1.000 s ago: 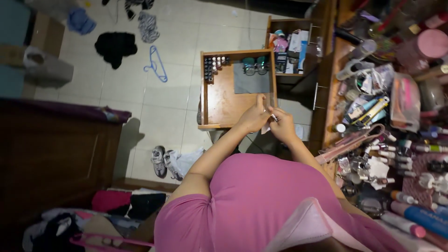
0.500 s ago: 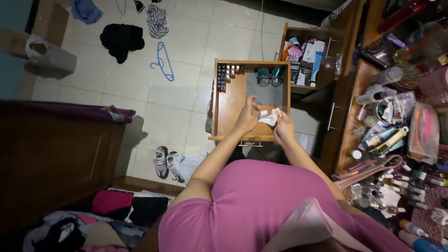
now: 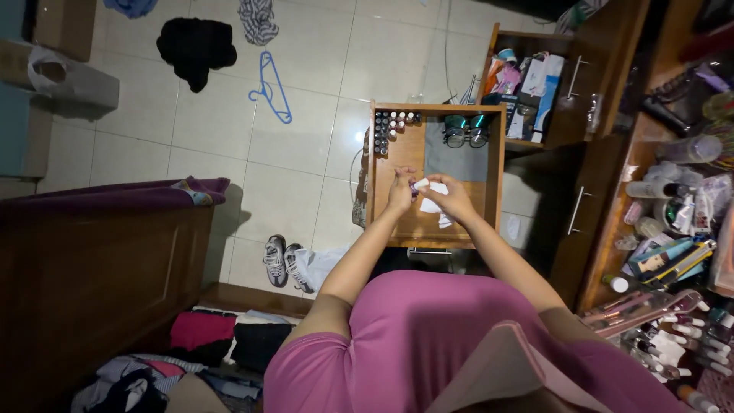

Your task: The person repeatedly picks up small nail polish bottles from a cluttered vanity, wipes them with a white tissue, and places them into a drawer. The process is repeated for multiple bottles.

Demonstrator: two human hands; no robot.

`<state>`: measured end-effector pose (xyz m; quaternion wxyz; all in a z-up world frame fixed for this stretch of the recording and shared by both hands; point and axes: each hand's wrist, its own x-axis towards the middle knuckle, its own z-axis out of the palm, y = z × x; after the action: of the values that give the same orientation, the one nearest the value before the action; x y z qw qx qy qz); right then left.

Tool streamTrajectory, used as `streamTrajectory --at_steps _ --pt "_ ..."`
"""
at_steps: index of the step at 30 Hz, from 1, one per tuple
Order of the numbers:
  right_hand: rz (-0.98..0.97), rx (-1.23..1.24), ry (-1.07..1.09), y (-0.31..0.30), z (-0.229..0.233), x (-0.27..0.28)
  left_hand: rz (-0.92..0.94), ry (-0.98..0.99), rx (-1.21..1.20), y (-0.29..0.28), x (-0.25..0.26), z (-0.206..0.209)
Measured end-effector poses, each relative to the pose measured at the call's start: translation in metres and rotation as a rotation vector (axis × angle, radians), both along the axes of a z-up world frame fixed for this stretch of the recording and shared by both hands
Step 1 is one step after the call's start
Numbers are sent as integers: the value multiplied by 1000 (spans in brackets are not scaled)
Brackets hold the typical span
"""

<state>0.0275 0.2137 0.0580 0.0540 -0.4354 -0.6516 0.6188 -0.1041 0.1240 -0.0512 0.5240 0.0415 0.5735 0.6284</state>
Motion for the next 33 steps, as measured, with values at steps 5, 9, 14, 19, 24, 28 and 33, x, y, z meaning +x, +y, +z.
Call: streamTrajectory --at_steps 5,9,14,19,24,28,33 --pt "-20 -47 80 9 -20 -43 -14 192 90 4 -24 -25" --pt "-38 23 26 27 -65 -62 62 482 29 4 -53 -34" --pt "-47 289 -184 61 -120 -97 -116 845 -396 -4 -92 -19" --pt "-105 214 -369 78 -162 -139 -248 1243 -388 19 -138 -20" --pt "-106 434 -370 81 -210 -163 -358 1490 -362 70 -160 -60" --pt "-121 395 -381 73 -242 -160 -469 1606 -380 92 -160 -98" --pt "-220 387 -343 68 -258 -163 -618 1613 -407 101 -154 -128"
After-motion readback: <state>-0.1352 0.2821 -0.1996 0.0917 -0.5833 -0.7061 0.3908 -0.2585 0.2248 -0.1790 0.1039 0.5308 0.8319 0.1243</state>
